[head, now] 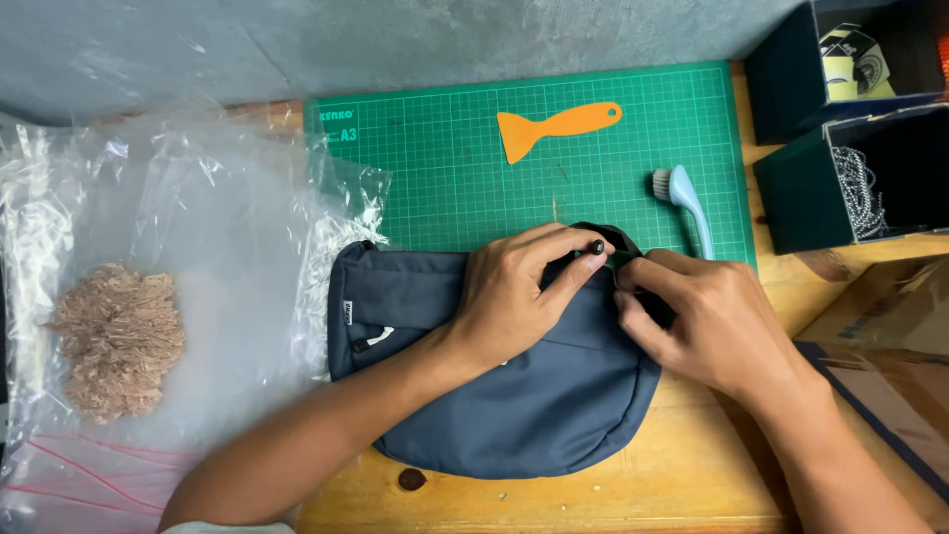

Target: The person uses a small brush to clean the exterior of a dark blue sling bag, focusing on the front pocket, main compartment, and strap. They also use an orange plastic tool to scrape a small area near the zipper. Finally, they attach a small chain and a cartoon keychain to the bag's zipper pull.

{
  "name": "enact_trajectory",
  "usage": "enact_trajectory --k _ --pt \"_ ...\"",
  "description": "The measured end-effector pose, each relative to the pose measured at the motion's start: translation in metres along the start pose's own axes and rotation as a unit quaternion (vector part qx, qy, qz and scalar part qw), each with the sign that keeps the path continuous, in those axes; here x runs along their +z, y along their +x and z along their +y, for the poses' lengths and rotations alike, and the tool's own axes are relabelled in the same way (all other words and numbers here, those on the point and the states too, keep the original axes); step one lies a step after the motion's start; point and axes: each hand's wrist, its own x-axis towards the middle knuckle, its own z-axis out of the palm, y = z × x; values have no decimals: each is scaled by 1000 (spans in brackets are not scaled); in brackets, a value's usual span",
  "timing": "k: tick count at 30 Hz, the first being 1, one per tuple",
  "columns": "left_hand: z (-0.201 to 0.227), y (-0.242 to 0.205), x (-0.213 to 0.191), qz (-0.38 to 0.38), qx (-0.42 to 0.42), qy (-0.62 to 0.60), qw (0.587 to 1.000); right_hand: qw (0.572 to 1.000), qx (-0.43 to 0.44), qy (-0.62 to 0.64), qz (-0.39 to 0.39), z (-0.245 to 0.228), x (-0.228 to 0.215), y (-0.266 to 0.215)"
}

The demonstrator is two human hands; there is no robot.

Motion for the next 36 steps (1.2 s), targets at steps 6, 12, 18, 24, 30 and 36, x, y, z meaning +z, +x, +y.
enact_trajectory --k 6,12,18,24,30,36 --pt "-1 -1 0 1 -4 -1 1000 997 16 53 57 1 6 0" --pt "-2 -2 0 -6 -8 -4 1000 995 52 41 70 4 11 0" --pt "-3 -1 1 -1 -6 2 1000 992 33 79 89 4 18 1" --pt "-4 1 -3 -11 -5 -51 999 985 82 103 115 1 24 4" --pt "-14 1 3 -10 -51 -53 997 985 74 105 118 -7 20 8" --pt "-13 1 1 -11 -83 -41 996 986 74 95 116 -7 20 8"
